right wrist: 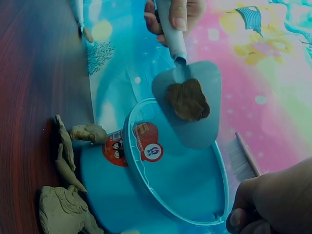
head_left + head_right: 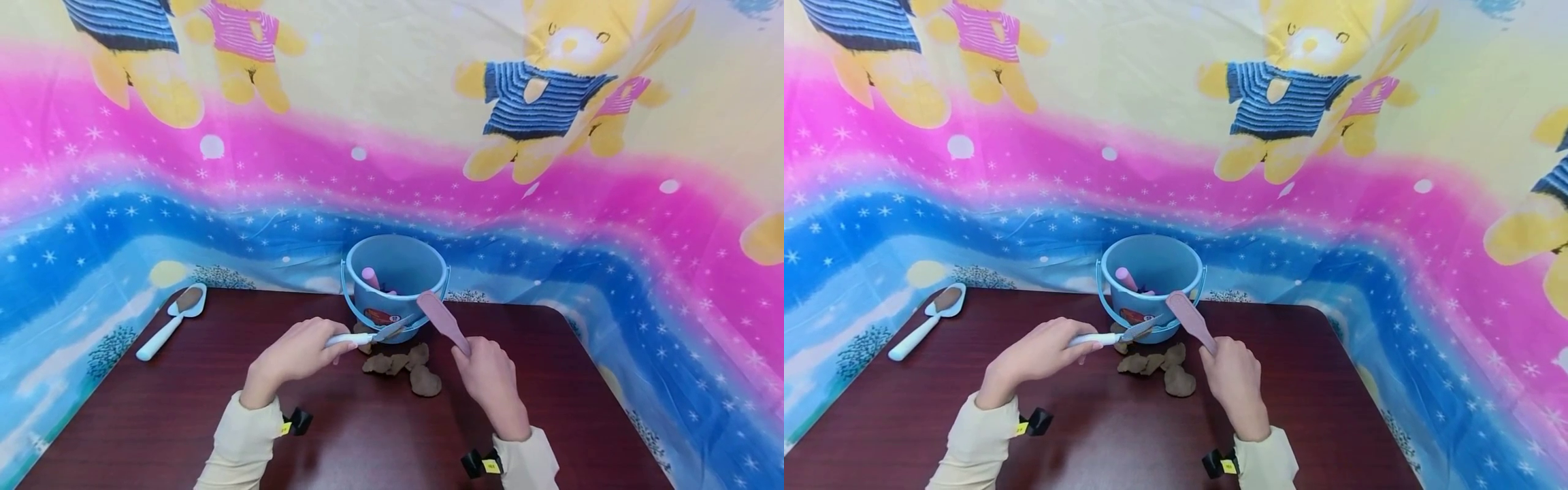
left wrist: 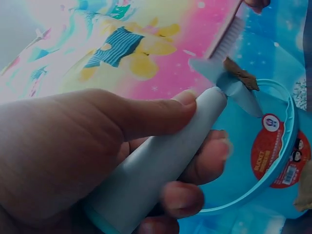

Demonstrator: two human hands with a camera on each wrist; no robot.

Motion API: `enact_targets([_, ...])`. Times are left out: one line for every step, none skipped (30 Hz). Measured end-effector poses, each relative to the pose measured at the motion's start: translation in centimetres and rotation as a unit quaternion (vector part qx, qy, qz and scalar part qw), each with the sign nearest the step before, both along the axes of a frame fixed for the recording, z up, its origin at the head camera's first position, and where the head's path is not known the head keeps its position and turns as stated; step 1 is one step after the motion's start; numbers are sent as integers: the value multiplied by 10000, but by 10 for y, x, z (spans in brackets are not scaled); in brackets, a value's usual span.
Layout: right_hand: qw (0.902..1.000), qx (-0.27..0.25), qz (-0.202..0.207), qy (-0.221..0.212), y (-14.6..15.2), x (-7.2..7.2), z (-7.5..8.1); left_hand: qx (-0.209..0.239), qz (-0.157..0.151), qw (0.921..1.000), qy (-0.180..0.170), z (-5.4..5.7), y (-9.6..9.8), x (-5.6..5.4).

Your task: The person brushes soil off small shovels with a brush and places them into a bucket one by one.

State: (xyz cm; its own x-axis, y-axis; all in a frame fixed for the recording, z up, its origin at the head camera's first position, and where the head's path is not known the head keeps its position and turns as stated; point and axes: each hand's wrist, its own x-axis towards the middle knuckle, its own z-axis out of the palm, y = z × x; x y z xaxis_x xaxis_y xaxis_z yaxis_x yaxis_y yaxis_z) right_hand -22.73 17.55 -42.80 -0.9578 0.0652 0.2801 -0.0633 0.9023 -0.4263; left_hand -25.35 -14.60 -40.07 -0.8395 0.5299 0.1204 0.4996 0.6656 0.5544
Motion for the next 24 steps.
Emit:
enact_targets([10000, -18, 28, 15, 0, 0, 0, 25, -18, 10000, -34, 0, 1, 0])
enact_targets([10000, -53, 54, 15, 0, 0, 0, 59, -36, 10000, -70, -1, 1, -1])
enact_targets([9999, -87, 72, 1, 0, 0, 0, 108, -37, 9999, -114, -1, 2, -2])
enact_targets([9999, -120, 89, -14, 0, -1, 0, 170, -35, 9997, -176, -2, 3, -2])
enact_targets([9998, -158, 99, -29, 0, -1, 0, 233, -34, 9994, -234, -3, 4, -3])
enact_targets([9997, -211, 112, -53, 0, -1, -1, 301, -41, 9991, -294, -3, 4, -4])
enact_targets([9995, -274, 136, -76, -1, -1, -1, 383, -54, 9986, -372, -4, 5, -5])
enact_targets([9992, -347, 157, -103, -1, -1, -1, 460, -72, 9980, -438, -5, 6, -6])
enact_targets([9989, -413, 182, -120, -1, -1, 0, 527, -98, 9973, -501, -6, 6, -7])
enact_targets([9986, -471, 212, -132, -2, -2, 0, 597, -133, 9966, -551, -6, 7, -9])
enact_targets([9982, -531, 244, -155, -2, -2, 1, 663, -181, 9960, -580, -7, 8, -10])
enact_targets([9977, -585, 282, -180, -3, -2, 1, 745, -243, 9949, -635, -7, 8, -11])
enact_targets([9973, -635, 319, -204, -4, -2, 2, 828, -306, 9937, -684, -8, 9, -12])
enact_targets([9967, -690, 353, -233, -5, -2, 2, 900, -367, 9927, -720, -9, 9, -13])
enact_targets([9961, -744, 390, -269, -6, -2, 3, 971, -423, 9913, -777, -10, 9, -14])
enact_targets([9953, -809, 421, -314, -7, -1, 3, 1041, -474, 9900, -821, -11, 10, -15])
enact_targets([9946, -867, 461, -340, -8, 0, 4, 1102, -520, 9887, -876, -12, 10, -16])
enact_targets([9937, -937, 498, -360, -10, 0, 4, 1157, -560, 9873, -931, -13, 10, -17])
enact_targets([9928, -1008, 532, -374, -11, 1, 5, 1188, -592, 9864, -966, -15, 11, -18])
enact_targets([9917, -1087, 577, -381, -13, 2, 5, 1216, -623, 9856, -1001, -16, 11, -19])
enact_targets([9908, -1145, 615, -382, -14, 3, 5, 1243, -653, 9845, -1049, -17, 12, -20])
enact_targets([9897, -1207, 661, -385, -16, 3, 5, 1260, -690, 9836, -1090, -18, 12, -20])
enact_targets([9889, -1248, 721, -365, -18, 4, 5, 1273, -726, 9826, -1136, -19, 12, -21])
enact_targets([9878, -1297, 772, -378, -20, 4, 4, 1282, -768, 9816, -1185, -20, 13, -22])
